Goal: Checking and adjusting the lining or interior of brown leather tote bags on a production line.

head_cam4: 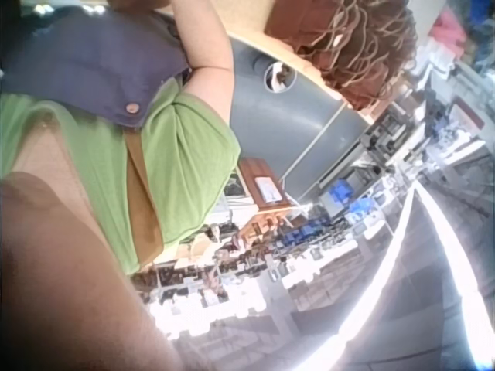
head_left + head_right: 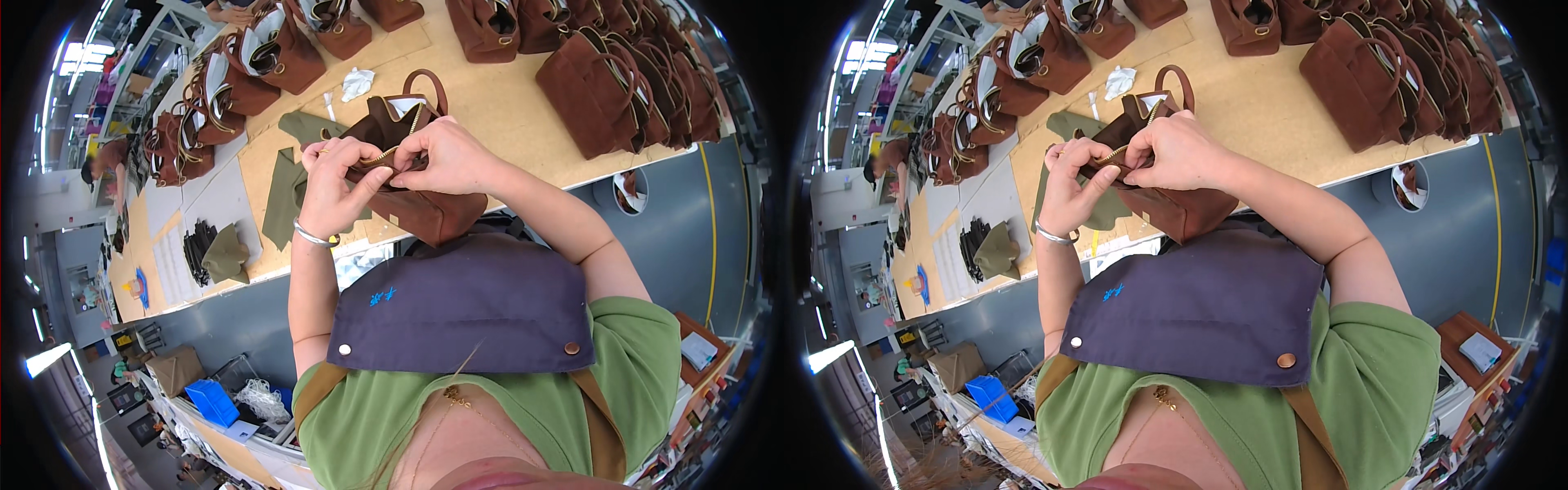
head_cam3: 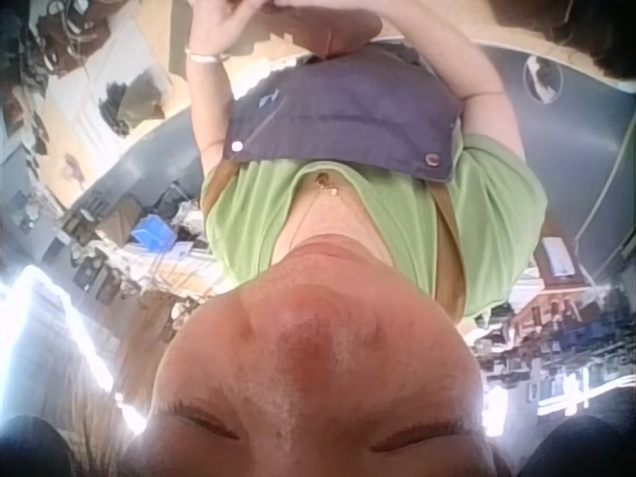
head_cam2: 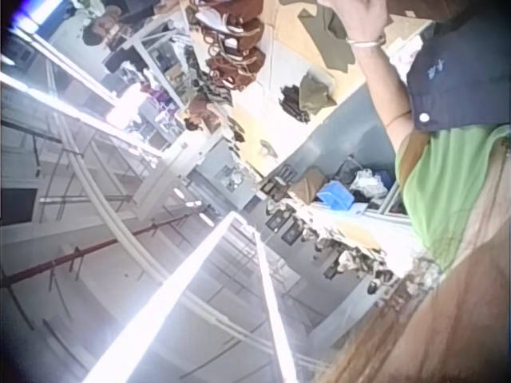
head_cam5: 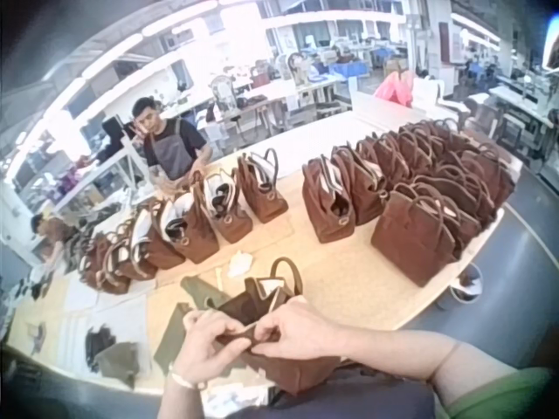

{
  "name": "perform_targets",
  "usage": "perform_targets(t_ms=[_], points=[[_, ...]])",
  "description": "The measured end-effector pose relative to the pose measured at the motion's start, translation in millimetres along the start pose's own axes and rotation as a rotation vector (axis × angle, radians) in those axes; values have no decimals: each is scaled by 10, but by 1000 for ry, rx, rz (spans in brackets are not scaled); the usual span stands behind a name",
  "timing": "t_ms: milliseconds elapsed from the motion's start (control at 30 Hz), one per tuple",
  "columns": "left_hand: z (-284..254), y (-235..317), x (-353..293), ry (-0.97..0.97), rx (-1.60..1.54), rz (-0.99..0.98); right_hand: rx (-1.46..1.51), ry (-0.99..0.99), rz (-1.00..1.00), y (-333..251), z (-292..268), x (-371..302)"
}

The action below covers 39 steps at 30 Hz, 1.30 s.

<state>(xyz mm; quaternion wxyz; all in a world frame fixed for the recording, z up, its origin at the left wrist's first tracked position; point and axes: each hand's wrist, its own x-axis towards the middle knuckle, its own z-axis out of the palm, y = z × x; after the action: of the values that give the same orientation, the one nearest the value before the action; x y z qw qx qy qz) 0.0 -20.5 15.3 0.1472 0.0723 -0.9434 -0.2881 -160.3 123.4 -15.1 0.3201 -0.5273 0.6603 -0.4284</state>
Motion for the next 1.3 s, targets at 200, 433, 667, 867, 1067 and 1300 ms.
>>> perform_targets(t_ms=[200,433,667,867,1067,1300], points=[[76,-20,-30,75,42,-25,-7,2,-51,18,7,10],[106,90,-14,181,38,83,-24,55,-110,-76,-25,-58],[79,37,75,54,34,105,-150,62,-206,-21,-123,-152],[148,-41,146,21,1,92,-61,-188,71,-84,-382,-19],[119,-51,187,-40,32,48,-92,-241,52,-77,-427,47],[130,-81,218,4,38,86,38,-266,-13,65,-428,90]])
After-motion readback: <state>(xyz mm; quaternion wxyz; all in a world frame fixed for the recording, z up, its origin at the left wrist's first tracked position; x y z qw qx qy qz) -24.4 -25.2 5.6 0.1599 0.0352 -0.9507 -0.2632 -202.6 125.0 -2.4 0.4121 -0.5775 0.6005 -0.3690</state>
